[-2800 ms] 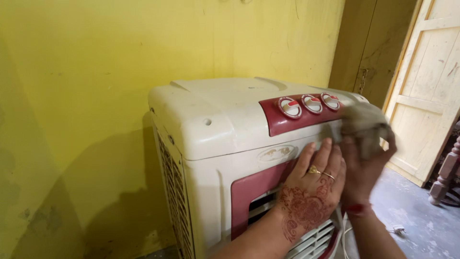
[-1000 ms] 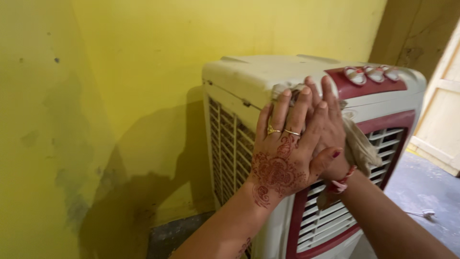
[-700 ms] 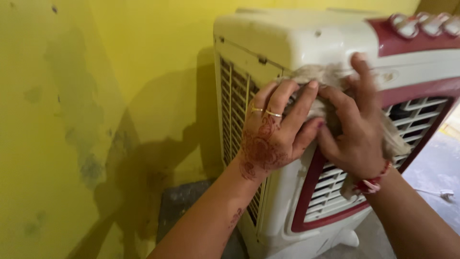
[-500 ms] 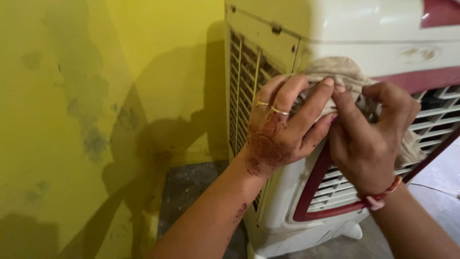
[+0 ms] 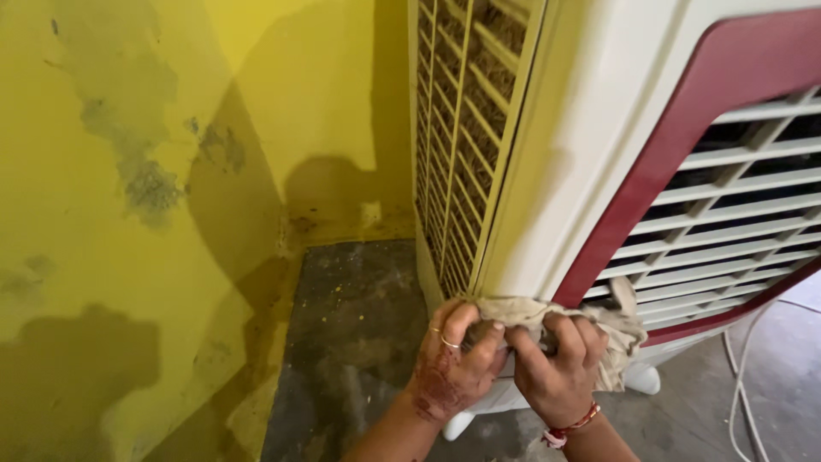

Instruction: The person wipes the exterior surfaces of a portable air cooler with a cloth. They clean the top, front control panel, side grilles, and lower edges of the unit in a room with yellow walls.

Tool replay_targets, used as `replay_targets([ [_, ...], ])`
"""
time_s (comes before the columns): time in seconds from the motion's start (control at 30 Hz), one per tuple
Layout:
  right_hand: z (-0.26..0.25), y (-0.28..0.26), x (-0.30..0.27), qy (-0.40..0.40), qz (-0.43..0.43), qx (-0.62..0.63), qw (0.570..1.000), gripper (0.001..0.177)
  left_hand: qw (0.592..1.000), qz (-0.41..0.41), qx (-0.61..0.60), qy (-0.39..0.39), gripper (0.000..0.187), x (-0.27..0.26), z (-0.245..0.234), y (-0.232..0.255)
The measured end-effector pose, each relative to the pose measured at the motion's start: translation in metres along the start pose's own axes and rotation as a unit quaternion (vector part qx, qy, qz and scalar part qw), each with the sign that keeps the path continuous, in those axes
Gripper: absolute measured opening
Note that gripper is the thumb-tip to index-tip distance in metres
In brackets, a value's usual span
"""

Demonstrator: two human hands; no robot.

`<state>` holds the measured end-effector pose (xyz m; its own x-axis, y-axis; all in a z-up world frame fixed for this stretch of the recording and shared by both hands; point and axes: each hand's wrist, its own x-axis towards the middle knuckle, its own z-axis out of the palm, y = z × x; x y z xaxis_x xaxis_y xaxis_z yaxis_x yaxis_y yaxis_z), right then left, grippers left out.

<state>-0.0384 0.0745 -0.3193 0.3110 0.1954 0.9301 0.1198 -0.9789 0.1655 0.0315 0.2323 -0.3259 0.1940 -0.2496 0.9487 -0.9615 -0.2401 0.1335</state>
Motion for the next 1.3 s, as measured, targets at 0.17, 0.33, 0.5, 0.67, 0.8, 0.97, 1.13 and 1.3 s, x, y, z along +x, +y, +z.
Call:
replay_targets([
  [0.17,0.008,0.001,-0.051,-0.065,0.0,0.011,0.998,0.035,0.997,-0.029,0.026,-0.062,0.033,-0.04,0.003,0.004],
  [0.33,0.017,0.009,-0.097,-0.083,-0.009,0.004,0.997,0.036,0.992,0.004,0.059,-0.109,0.031,-0.063,0.001,0.004],
  [0.5,0.013,0.018,-0.141,-0.147,0.019,0.037,0.988,0.039,0.983,0.048,0.074,-0.163,0.022,-0.074,0.01,0.011],
  [0.67,0.013,0.027,-0.172,-0.178,0.073,0.046,0.98,0.039,0.968,0.061,0.094,-0.225,0.026,-0.081,0.032,0.023],
  [0.8,0.015,0.024,-0.187,-0.171,0.166,0.034,0.971,0.04,0.964,0.074,0.105,-0.233,0.031,-0.087,0.056,0.032],
  [0.97,0.019,0.017,-0.21,-0.118,0.35,0.073,0.926,0.036,0.958,0.063,0.087,-0.268,0.037,-0.093,0.089,0.046],
  [1.13,0.029,0.03,-0.231,-0.051,0.551,0.151,0.819,0.023,0.951,0.002,0.028,-0.307,0.046,-0.095,0.121,0.06],
  [1.3,0.025,0.039,-0.239,0.05,0.611,0.36,0.703,0.023,0.949,-0.088,-0.075,-0.293,0.049,-0.089,0.133,0.068],
])
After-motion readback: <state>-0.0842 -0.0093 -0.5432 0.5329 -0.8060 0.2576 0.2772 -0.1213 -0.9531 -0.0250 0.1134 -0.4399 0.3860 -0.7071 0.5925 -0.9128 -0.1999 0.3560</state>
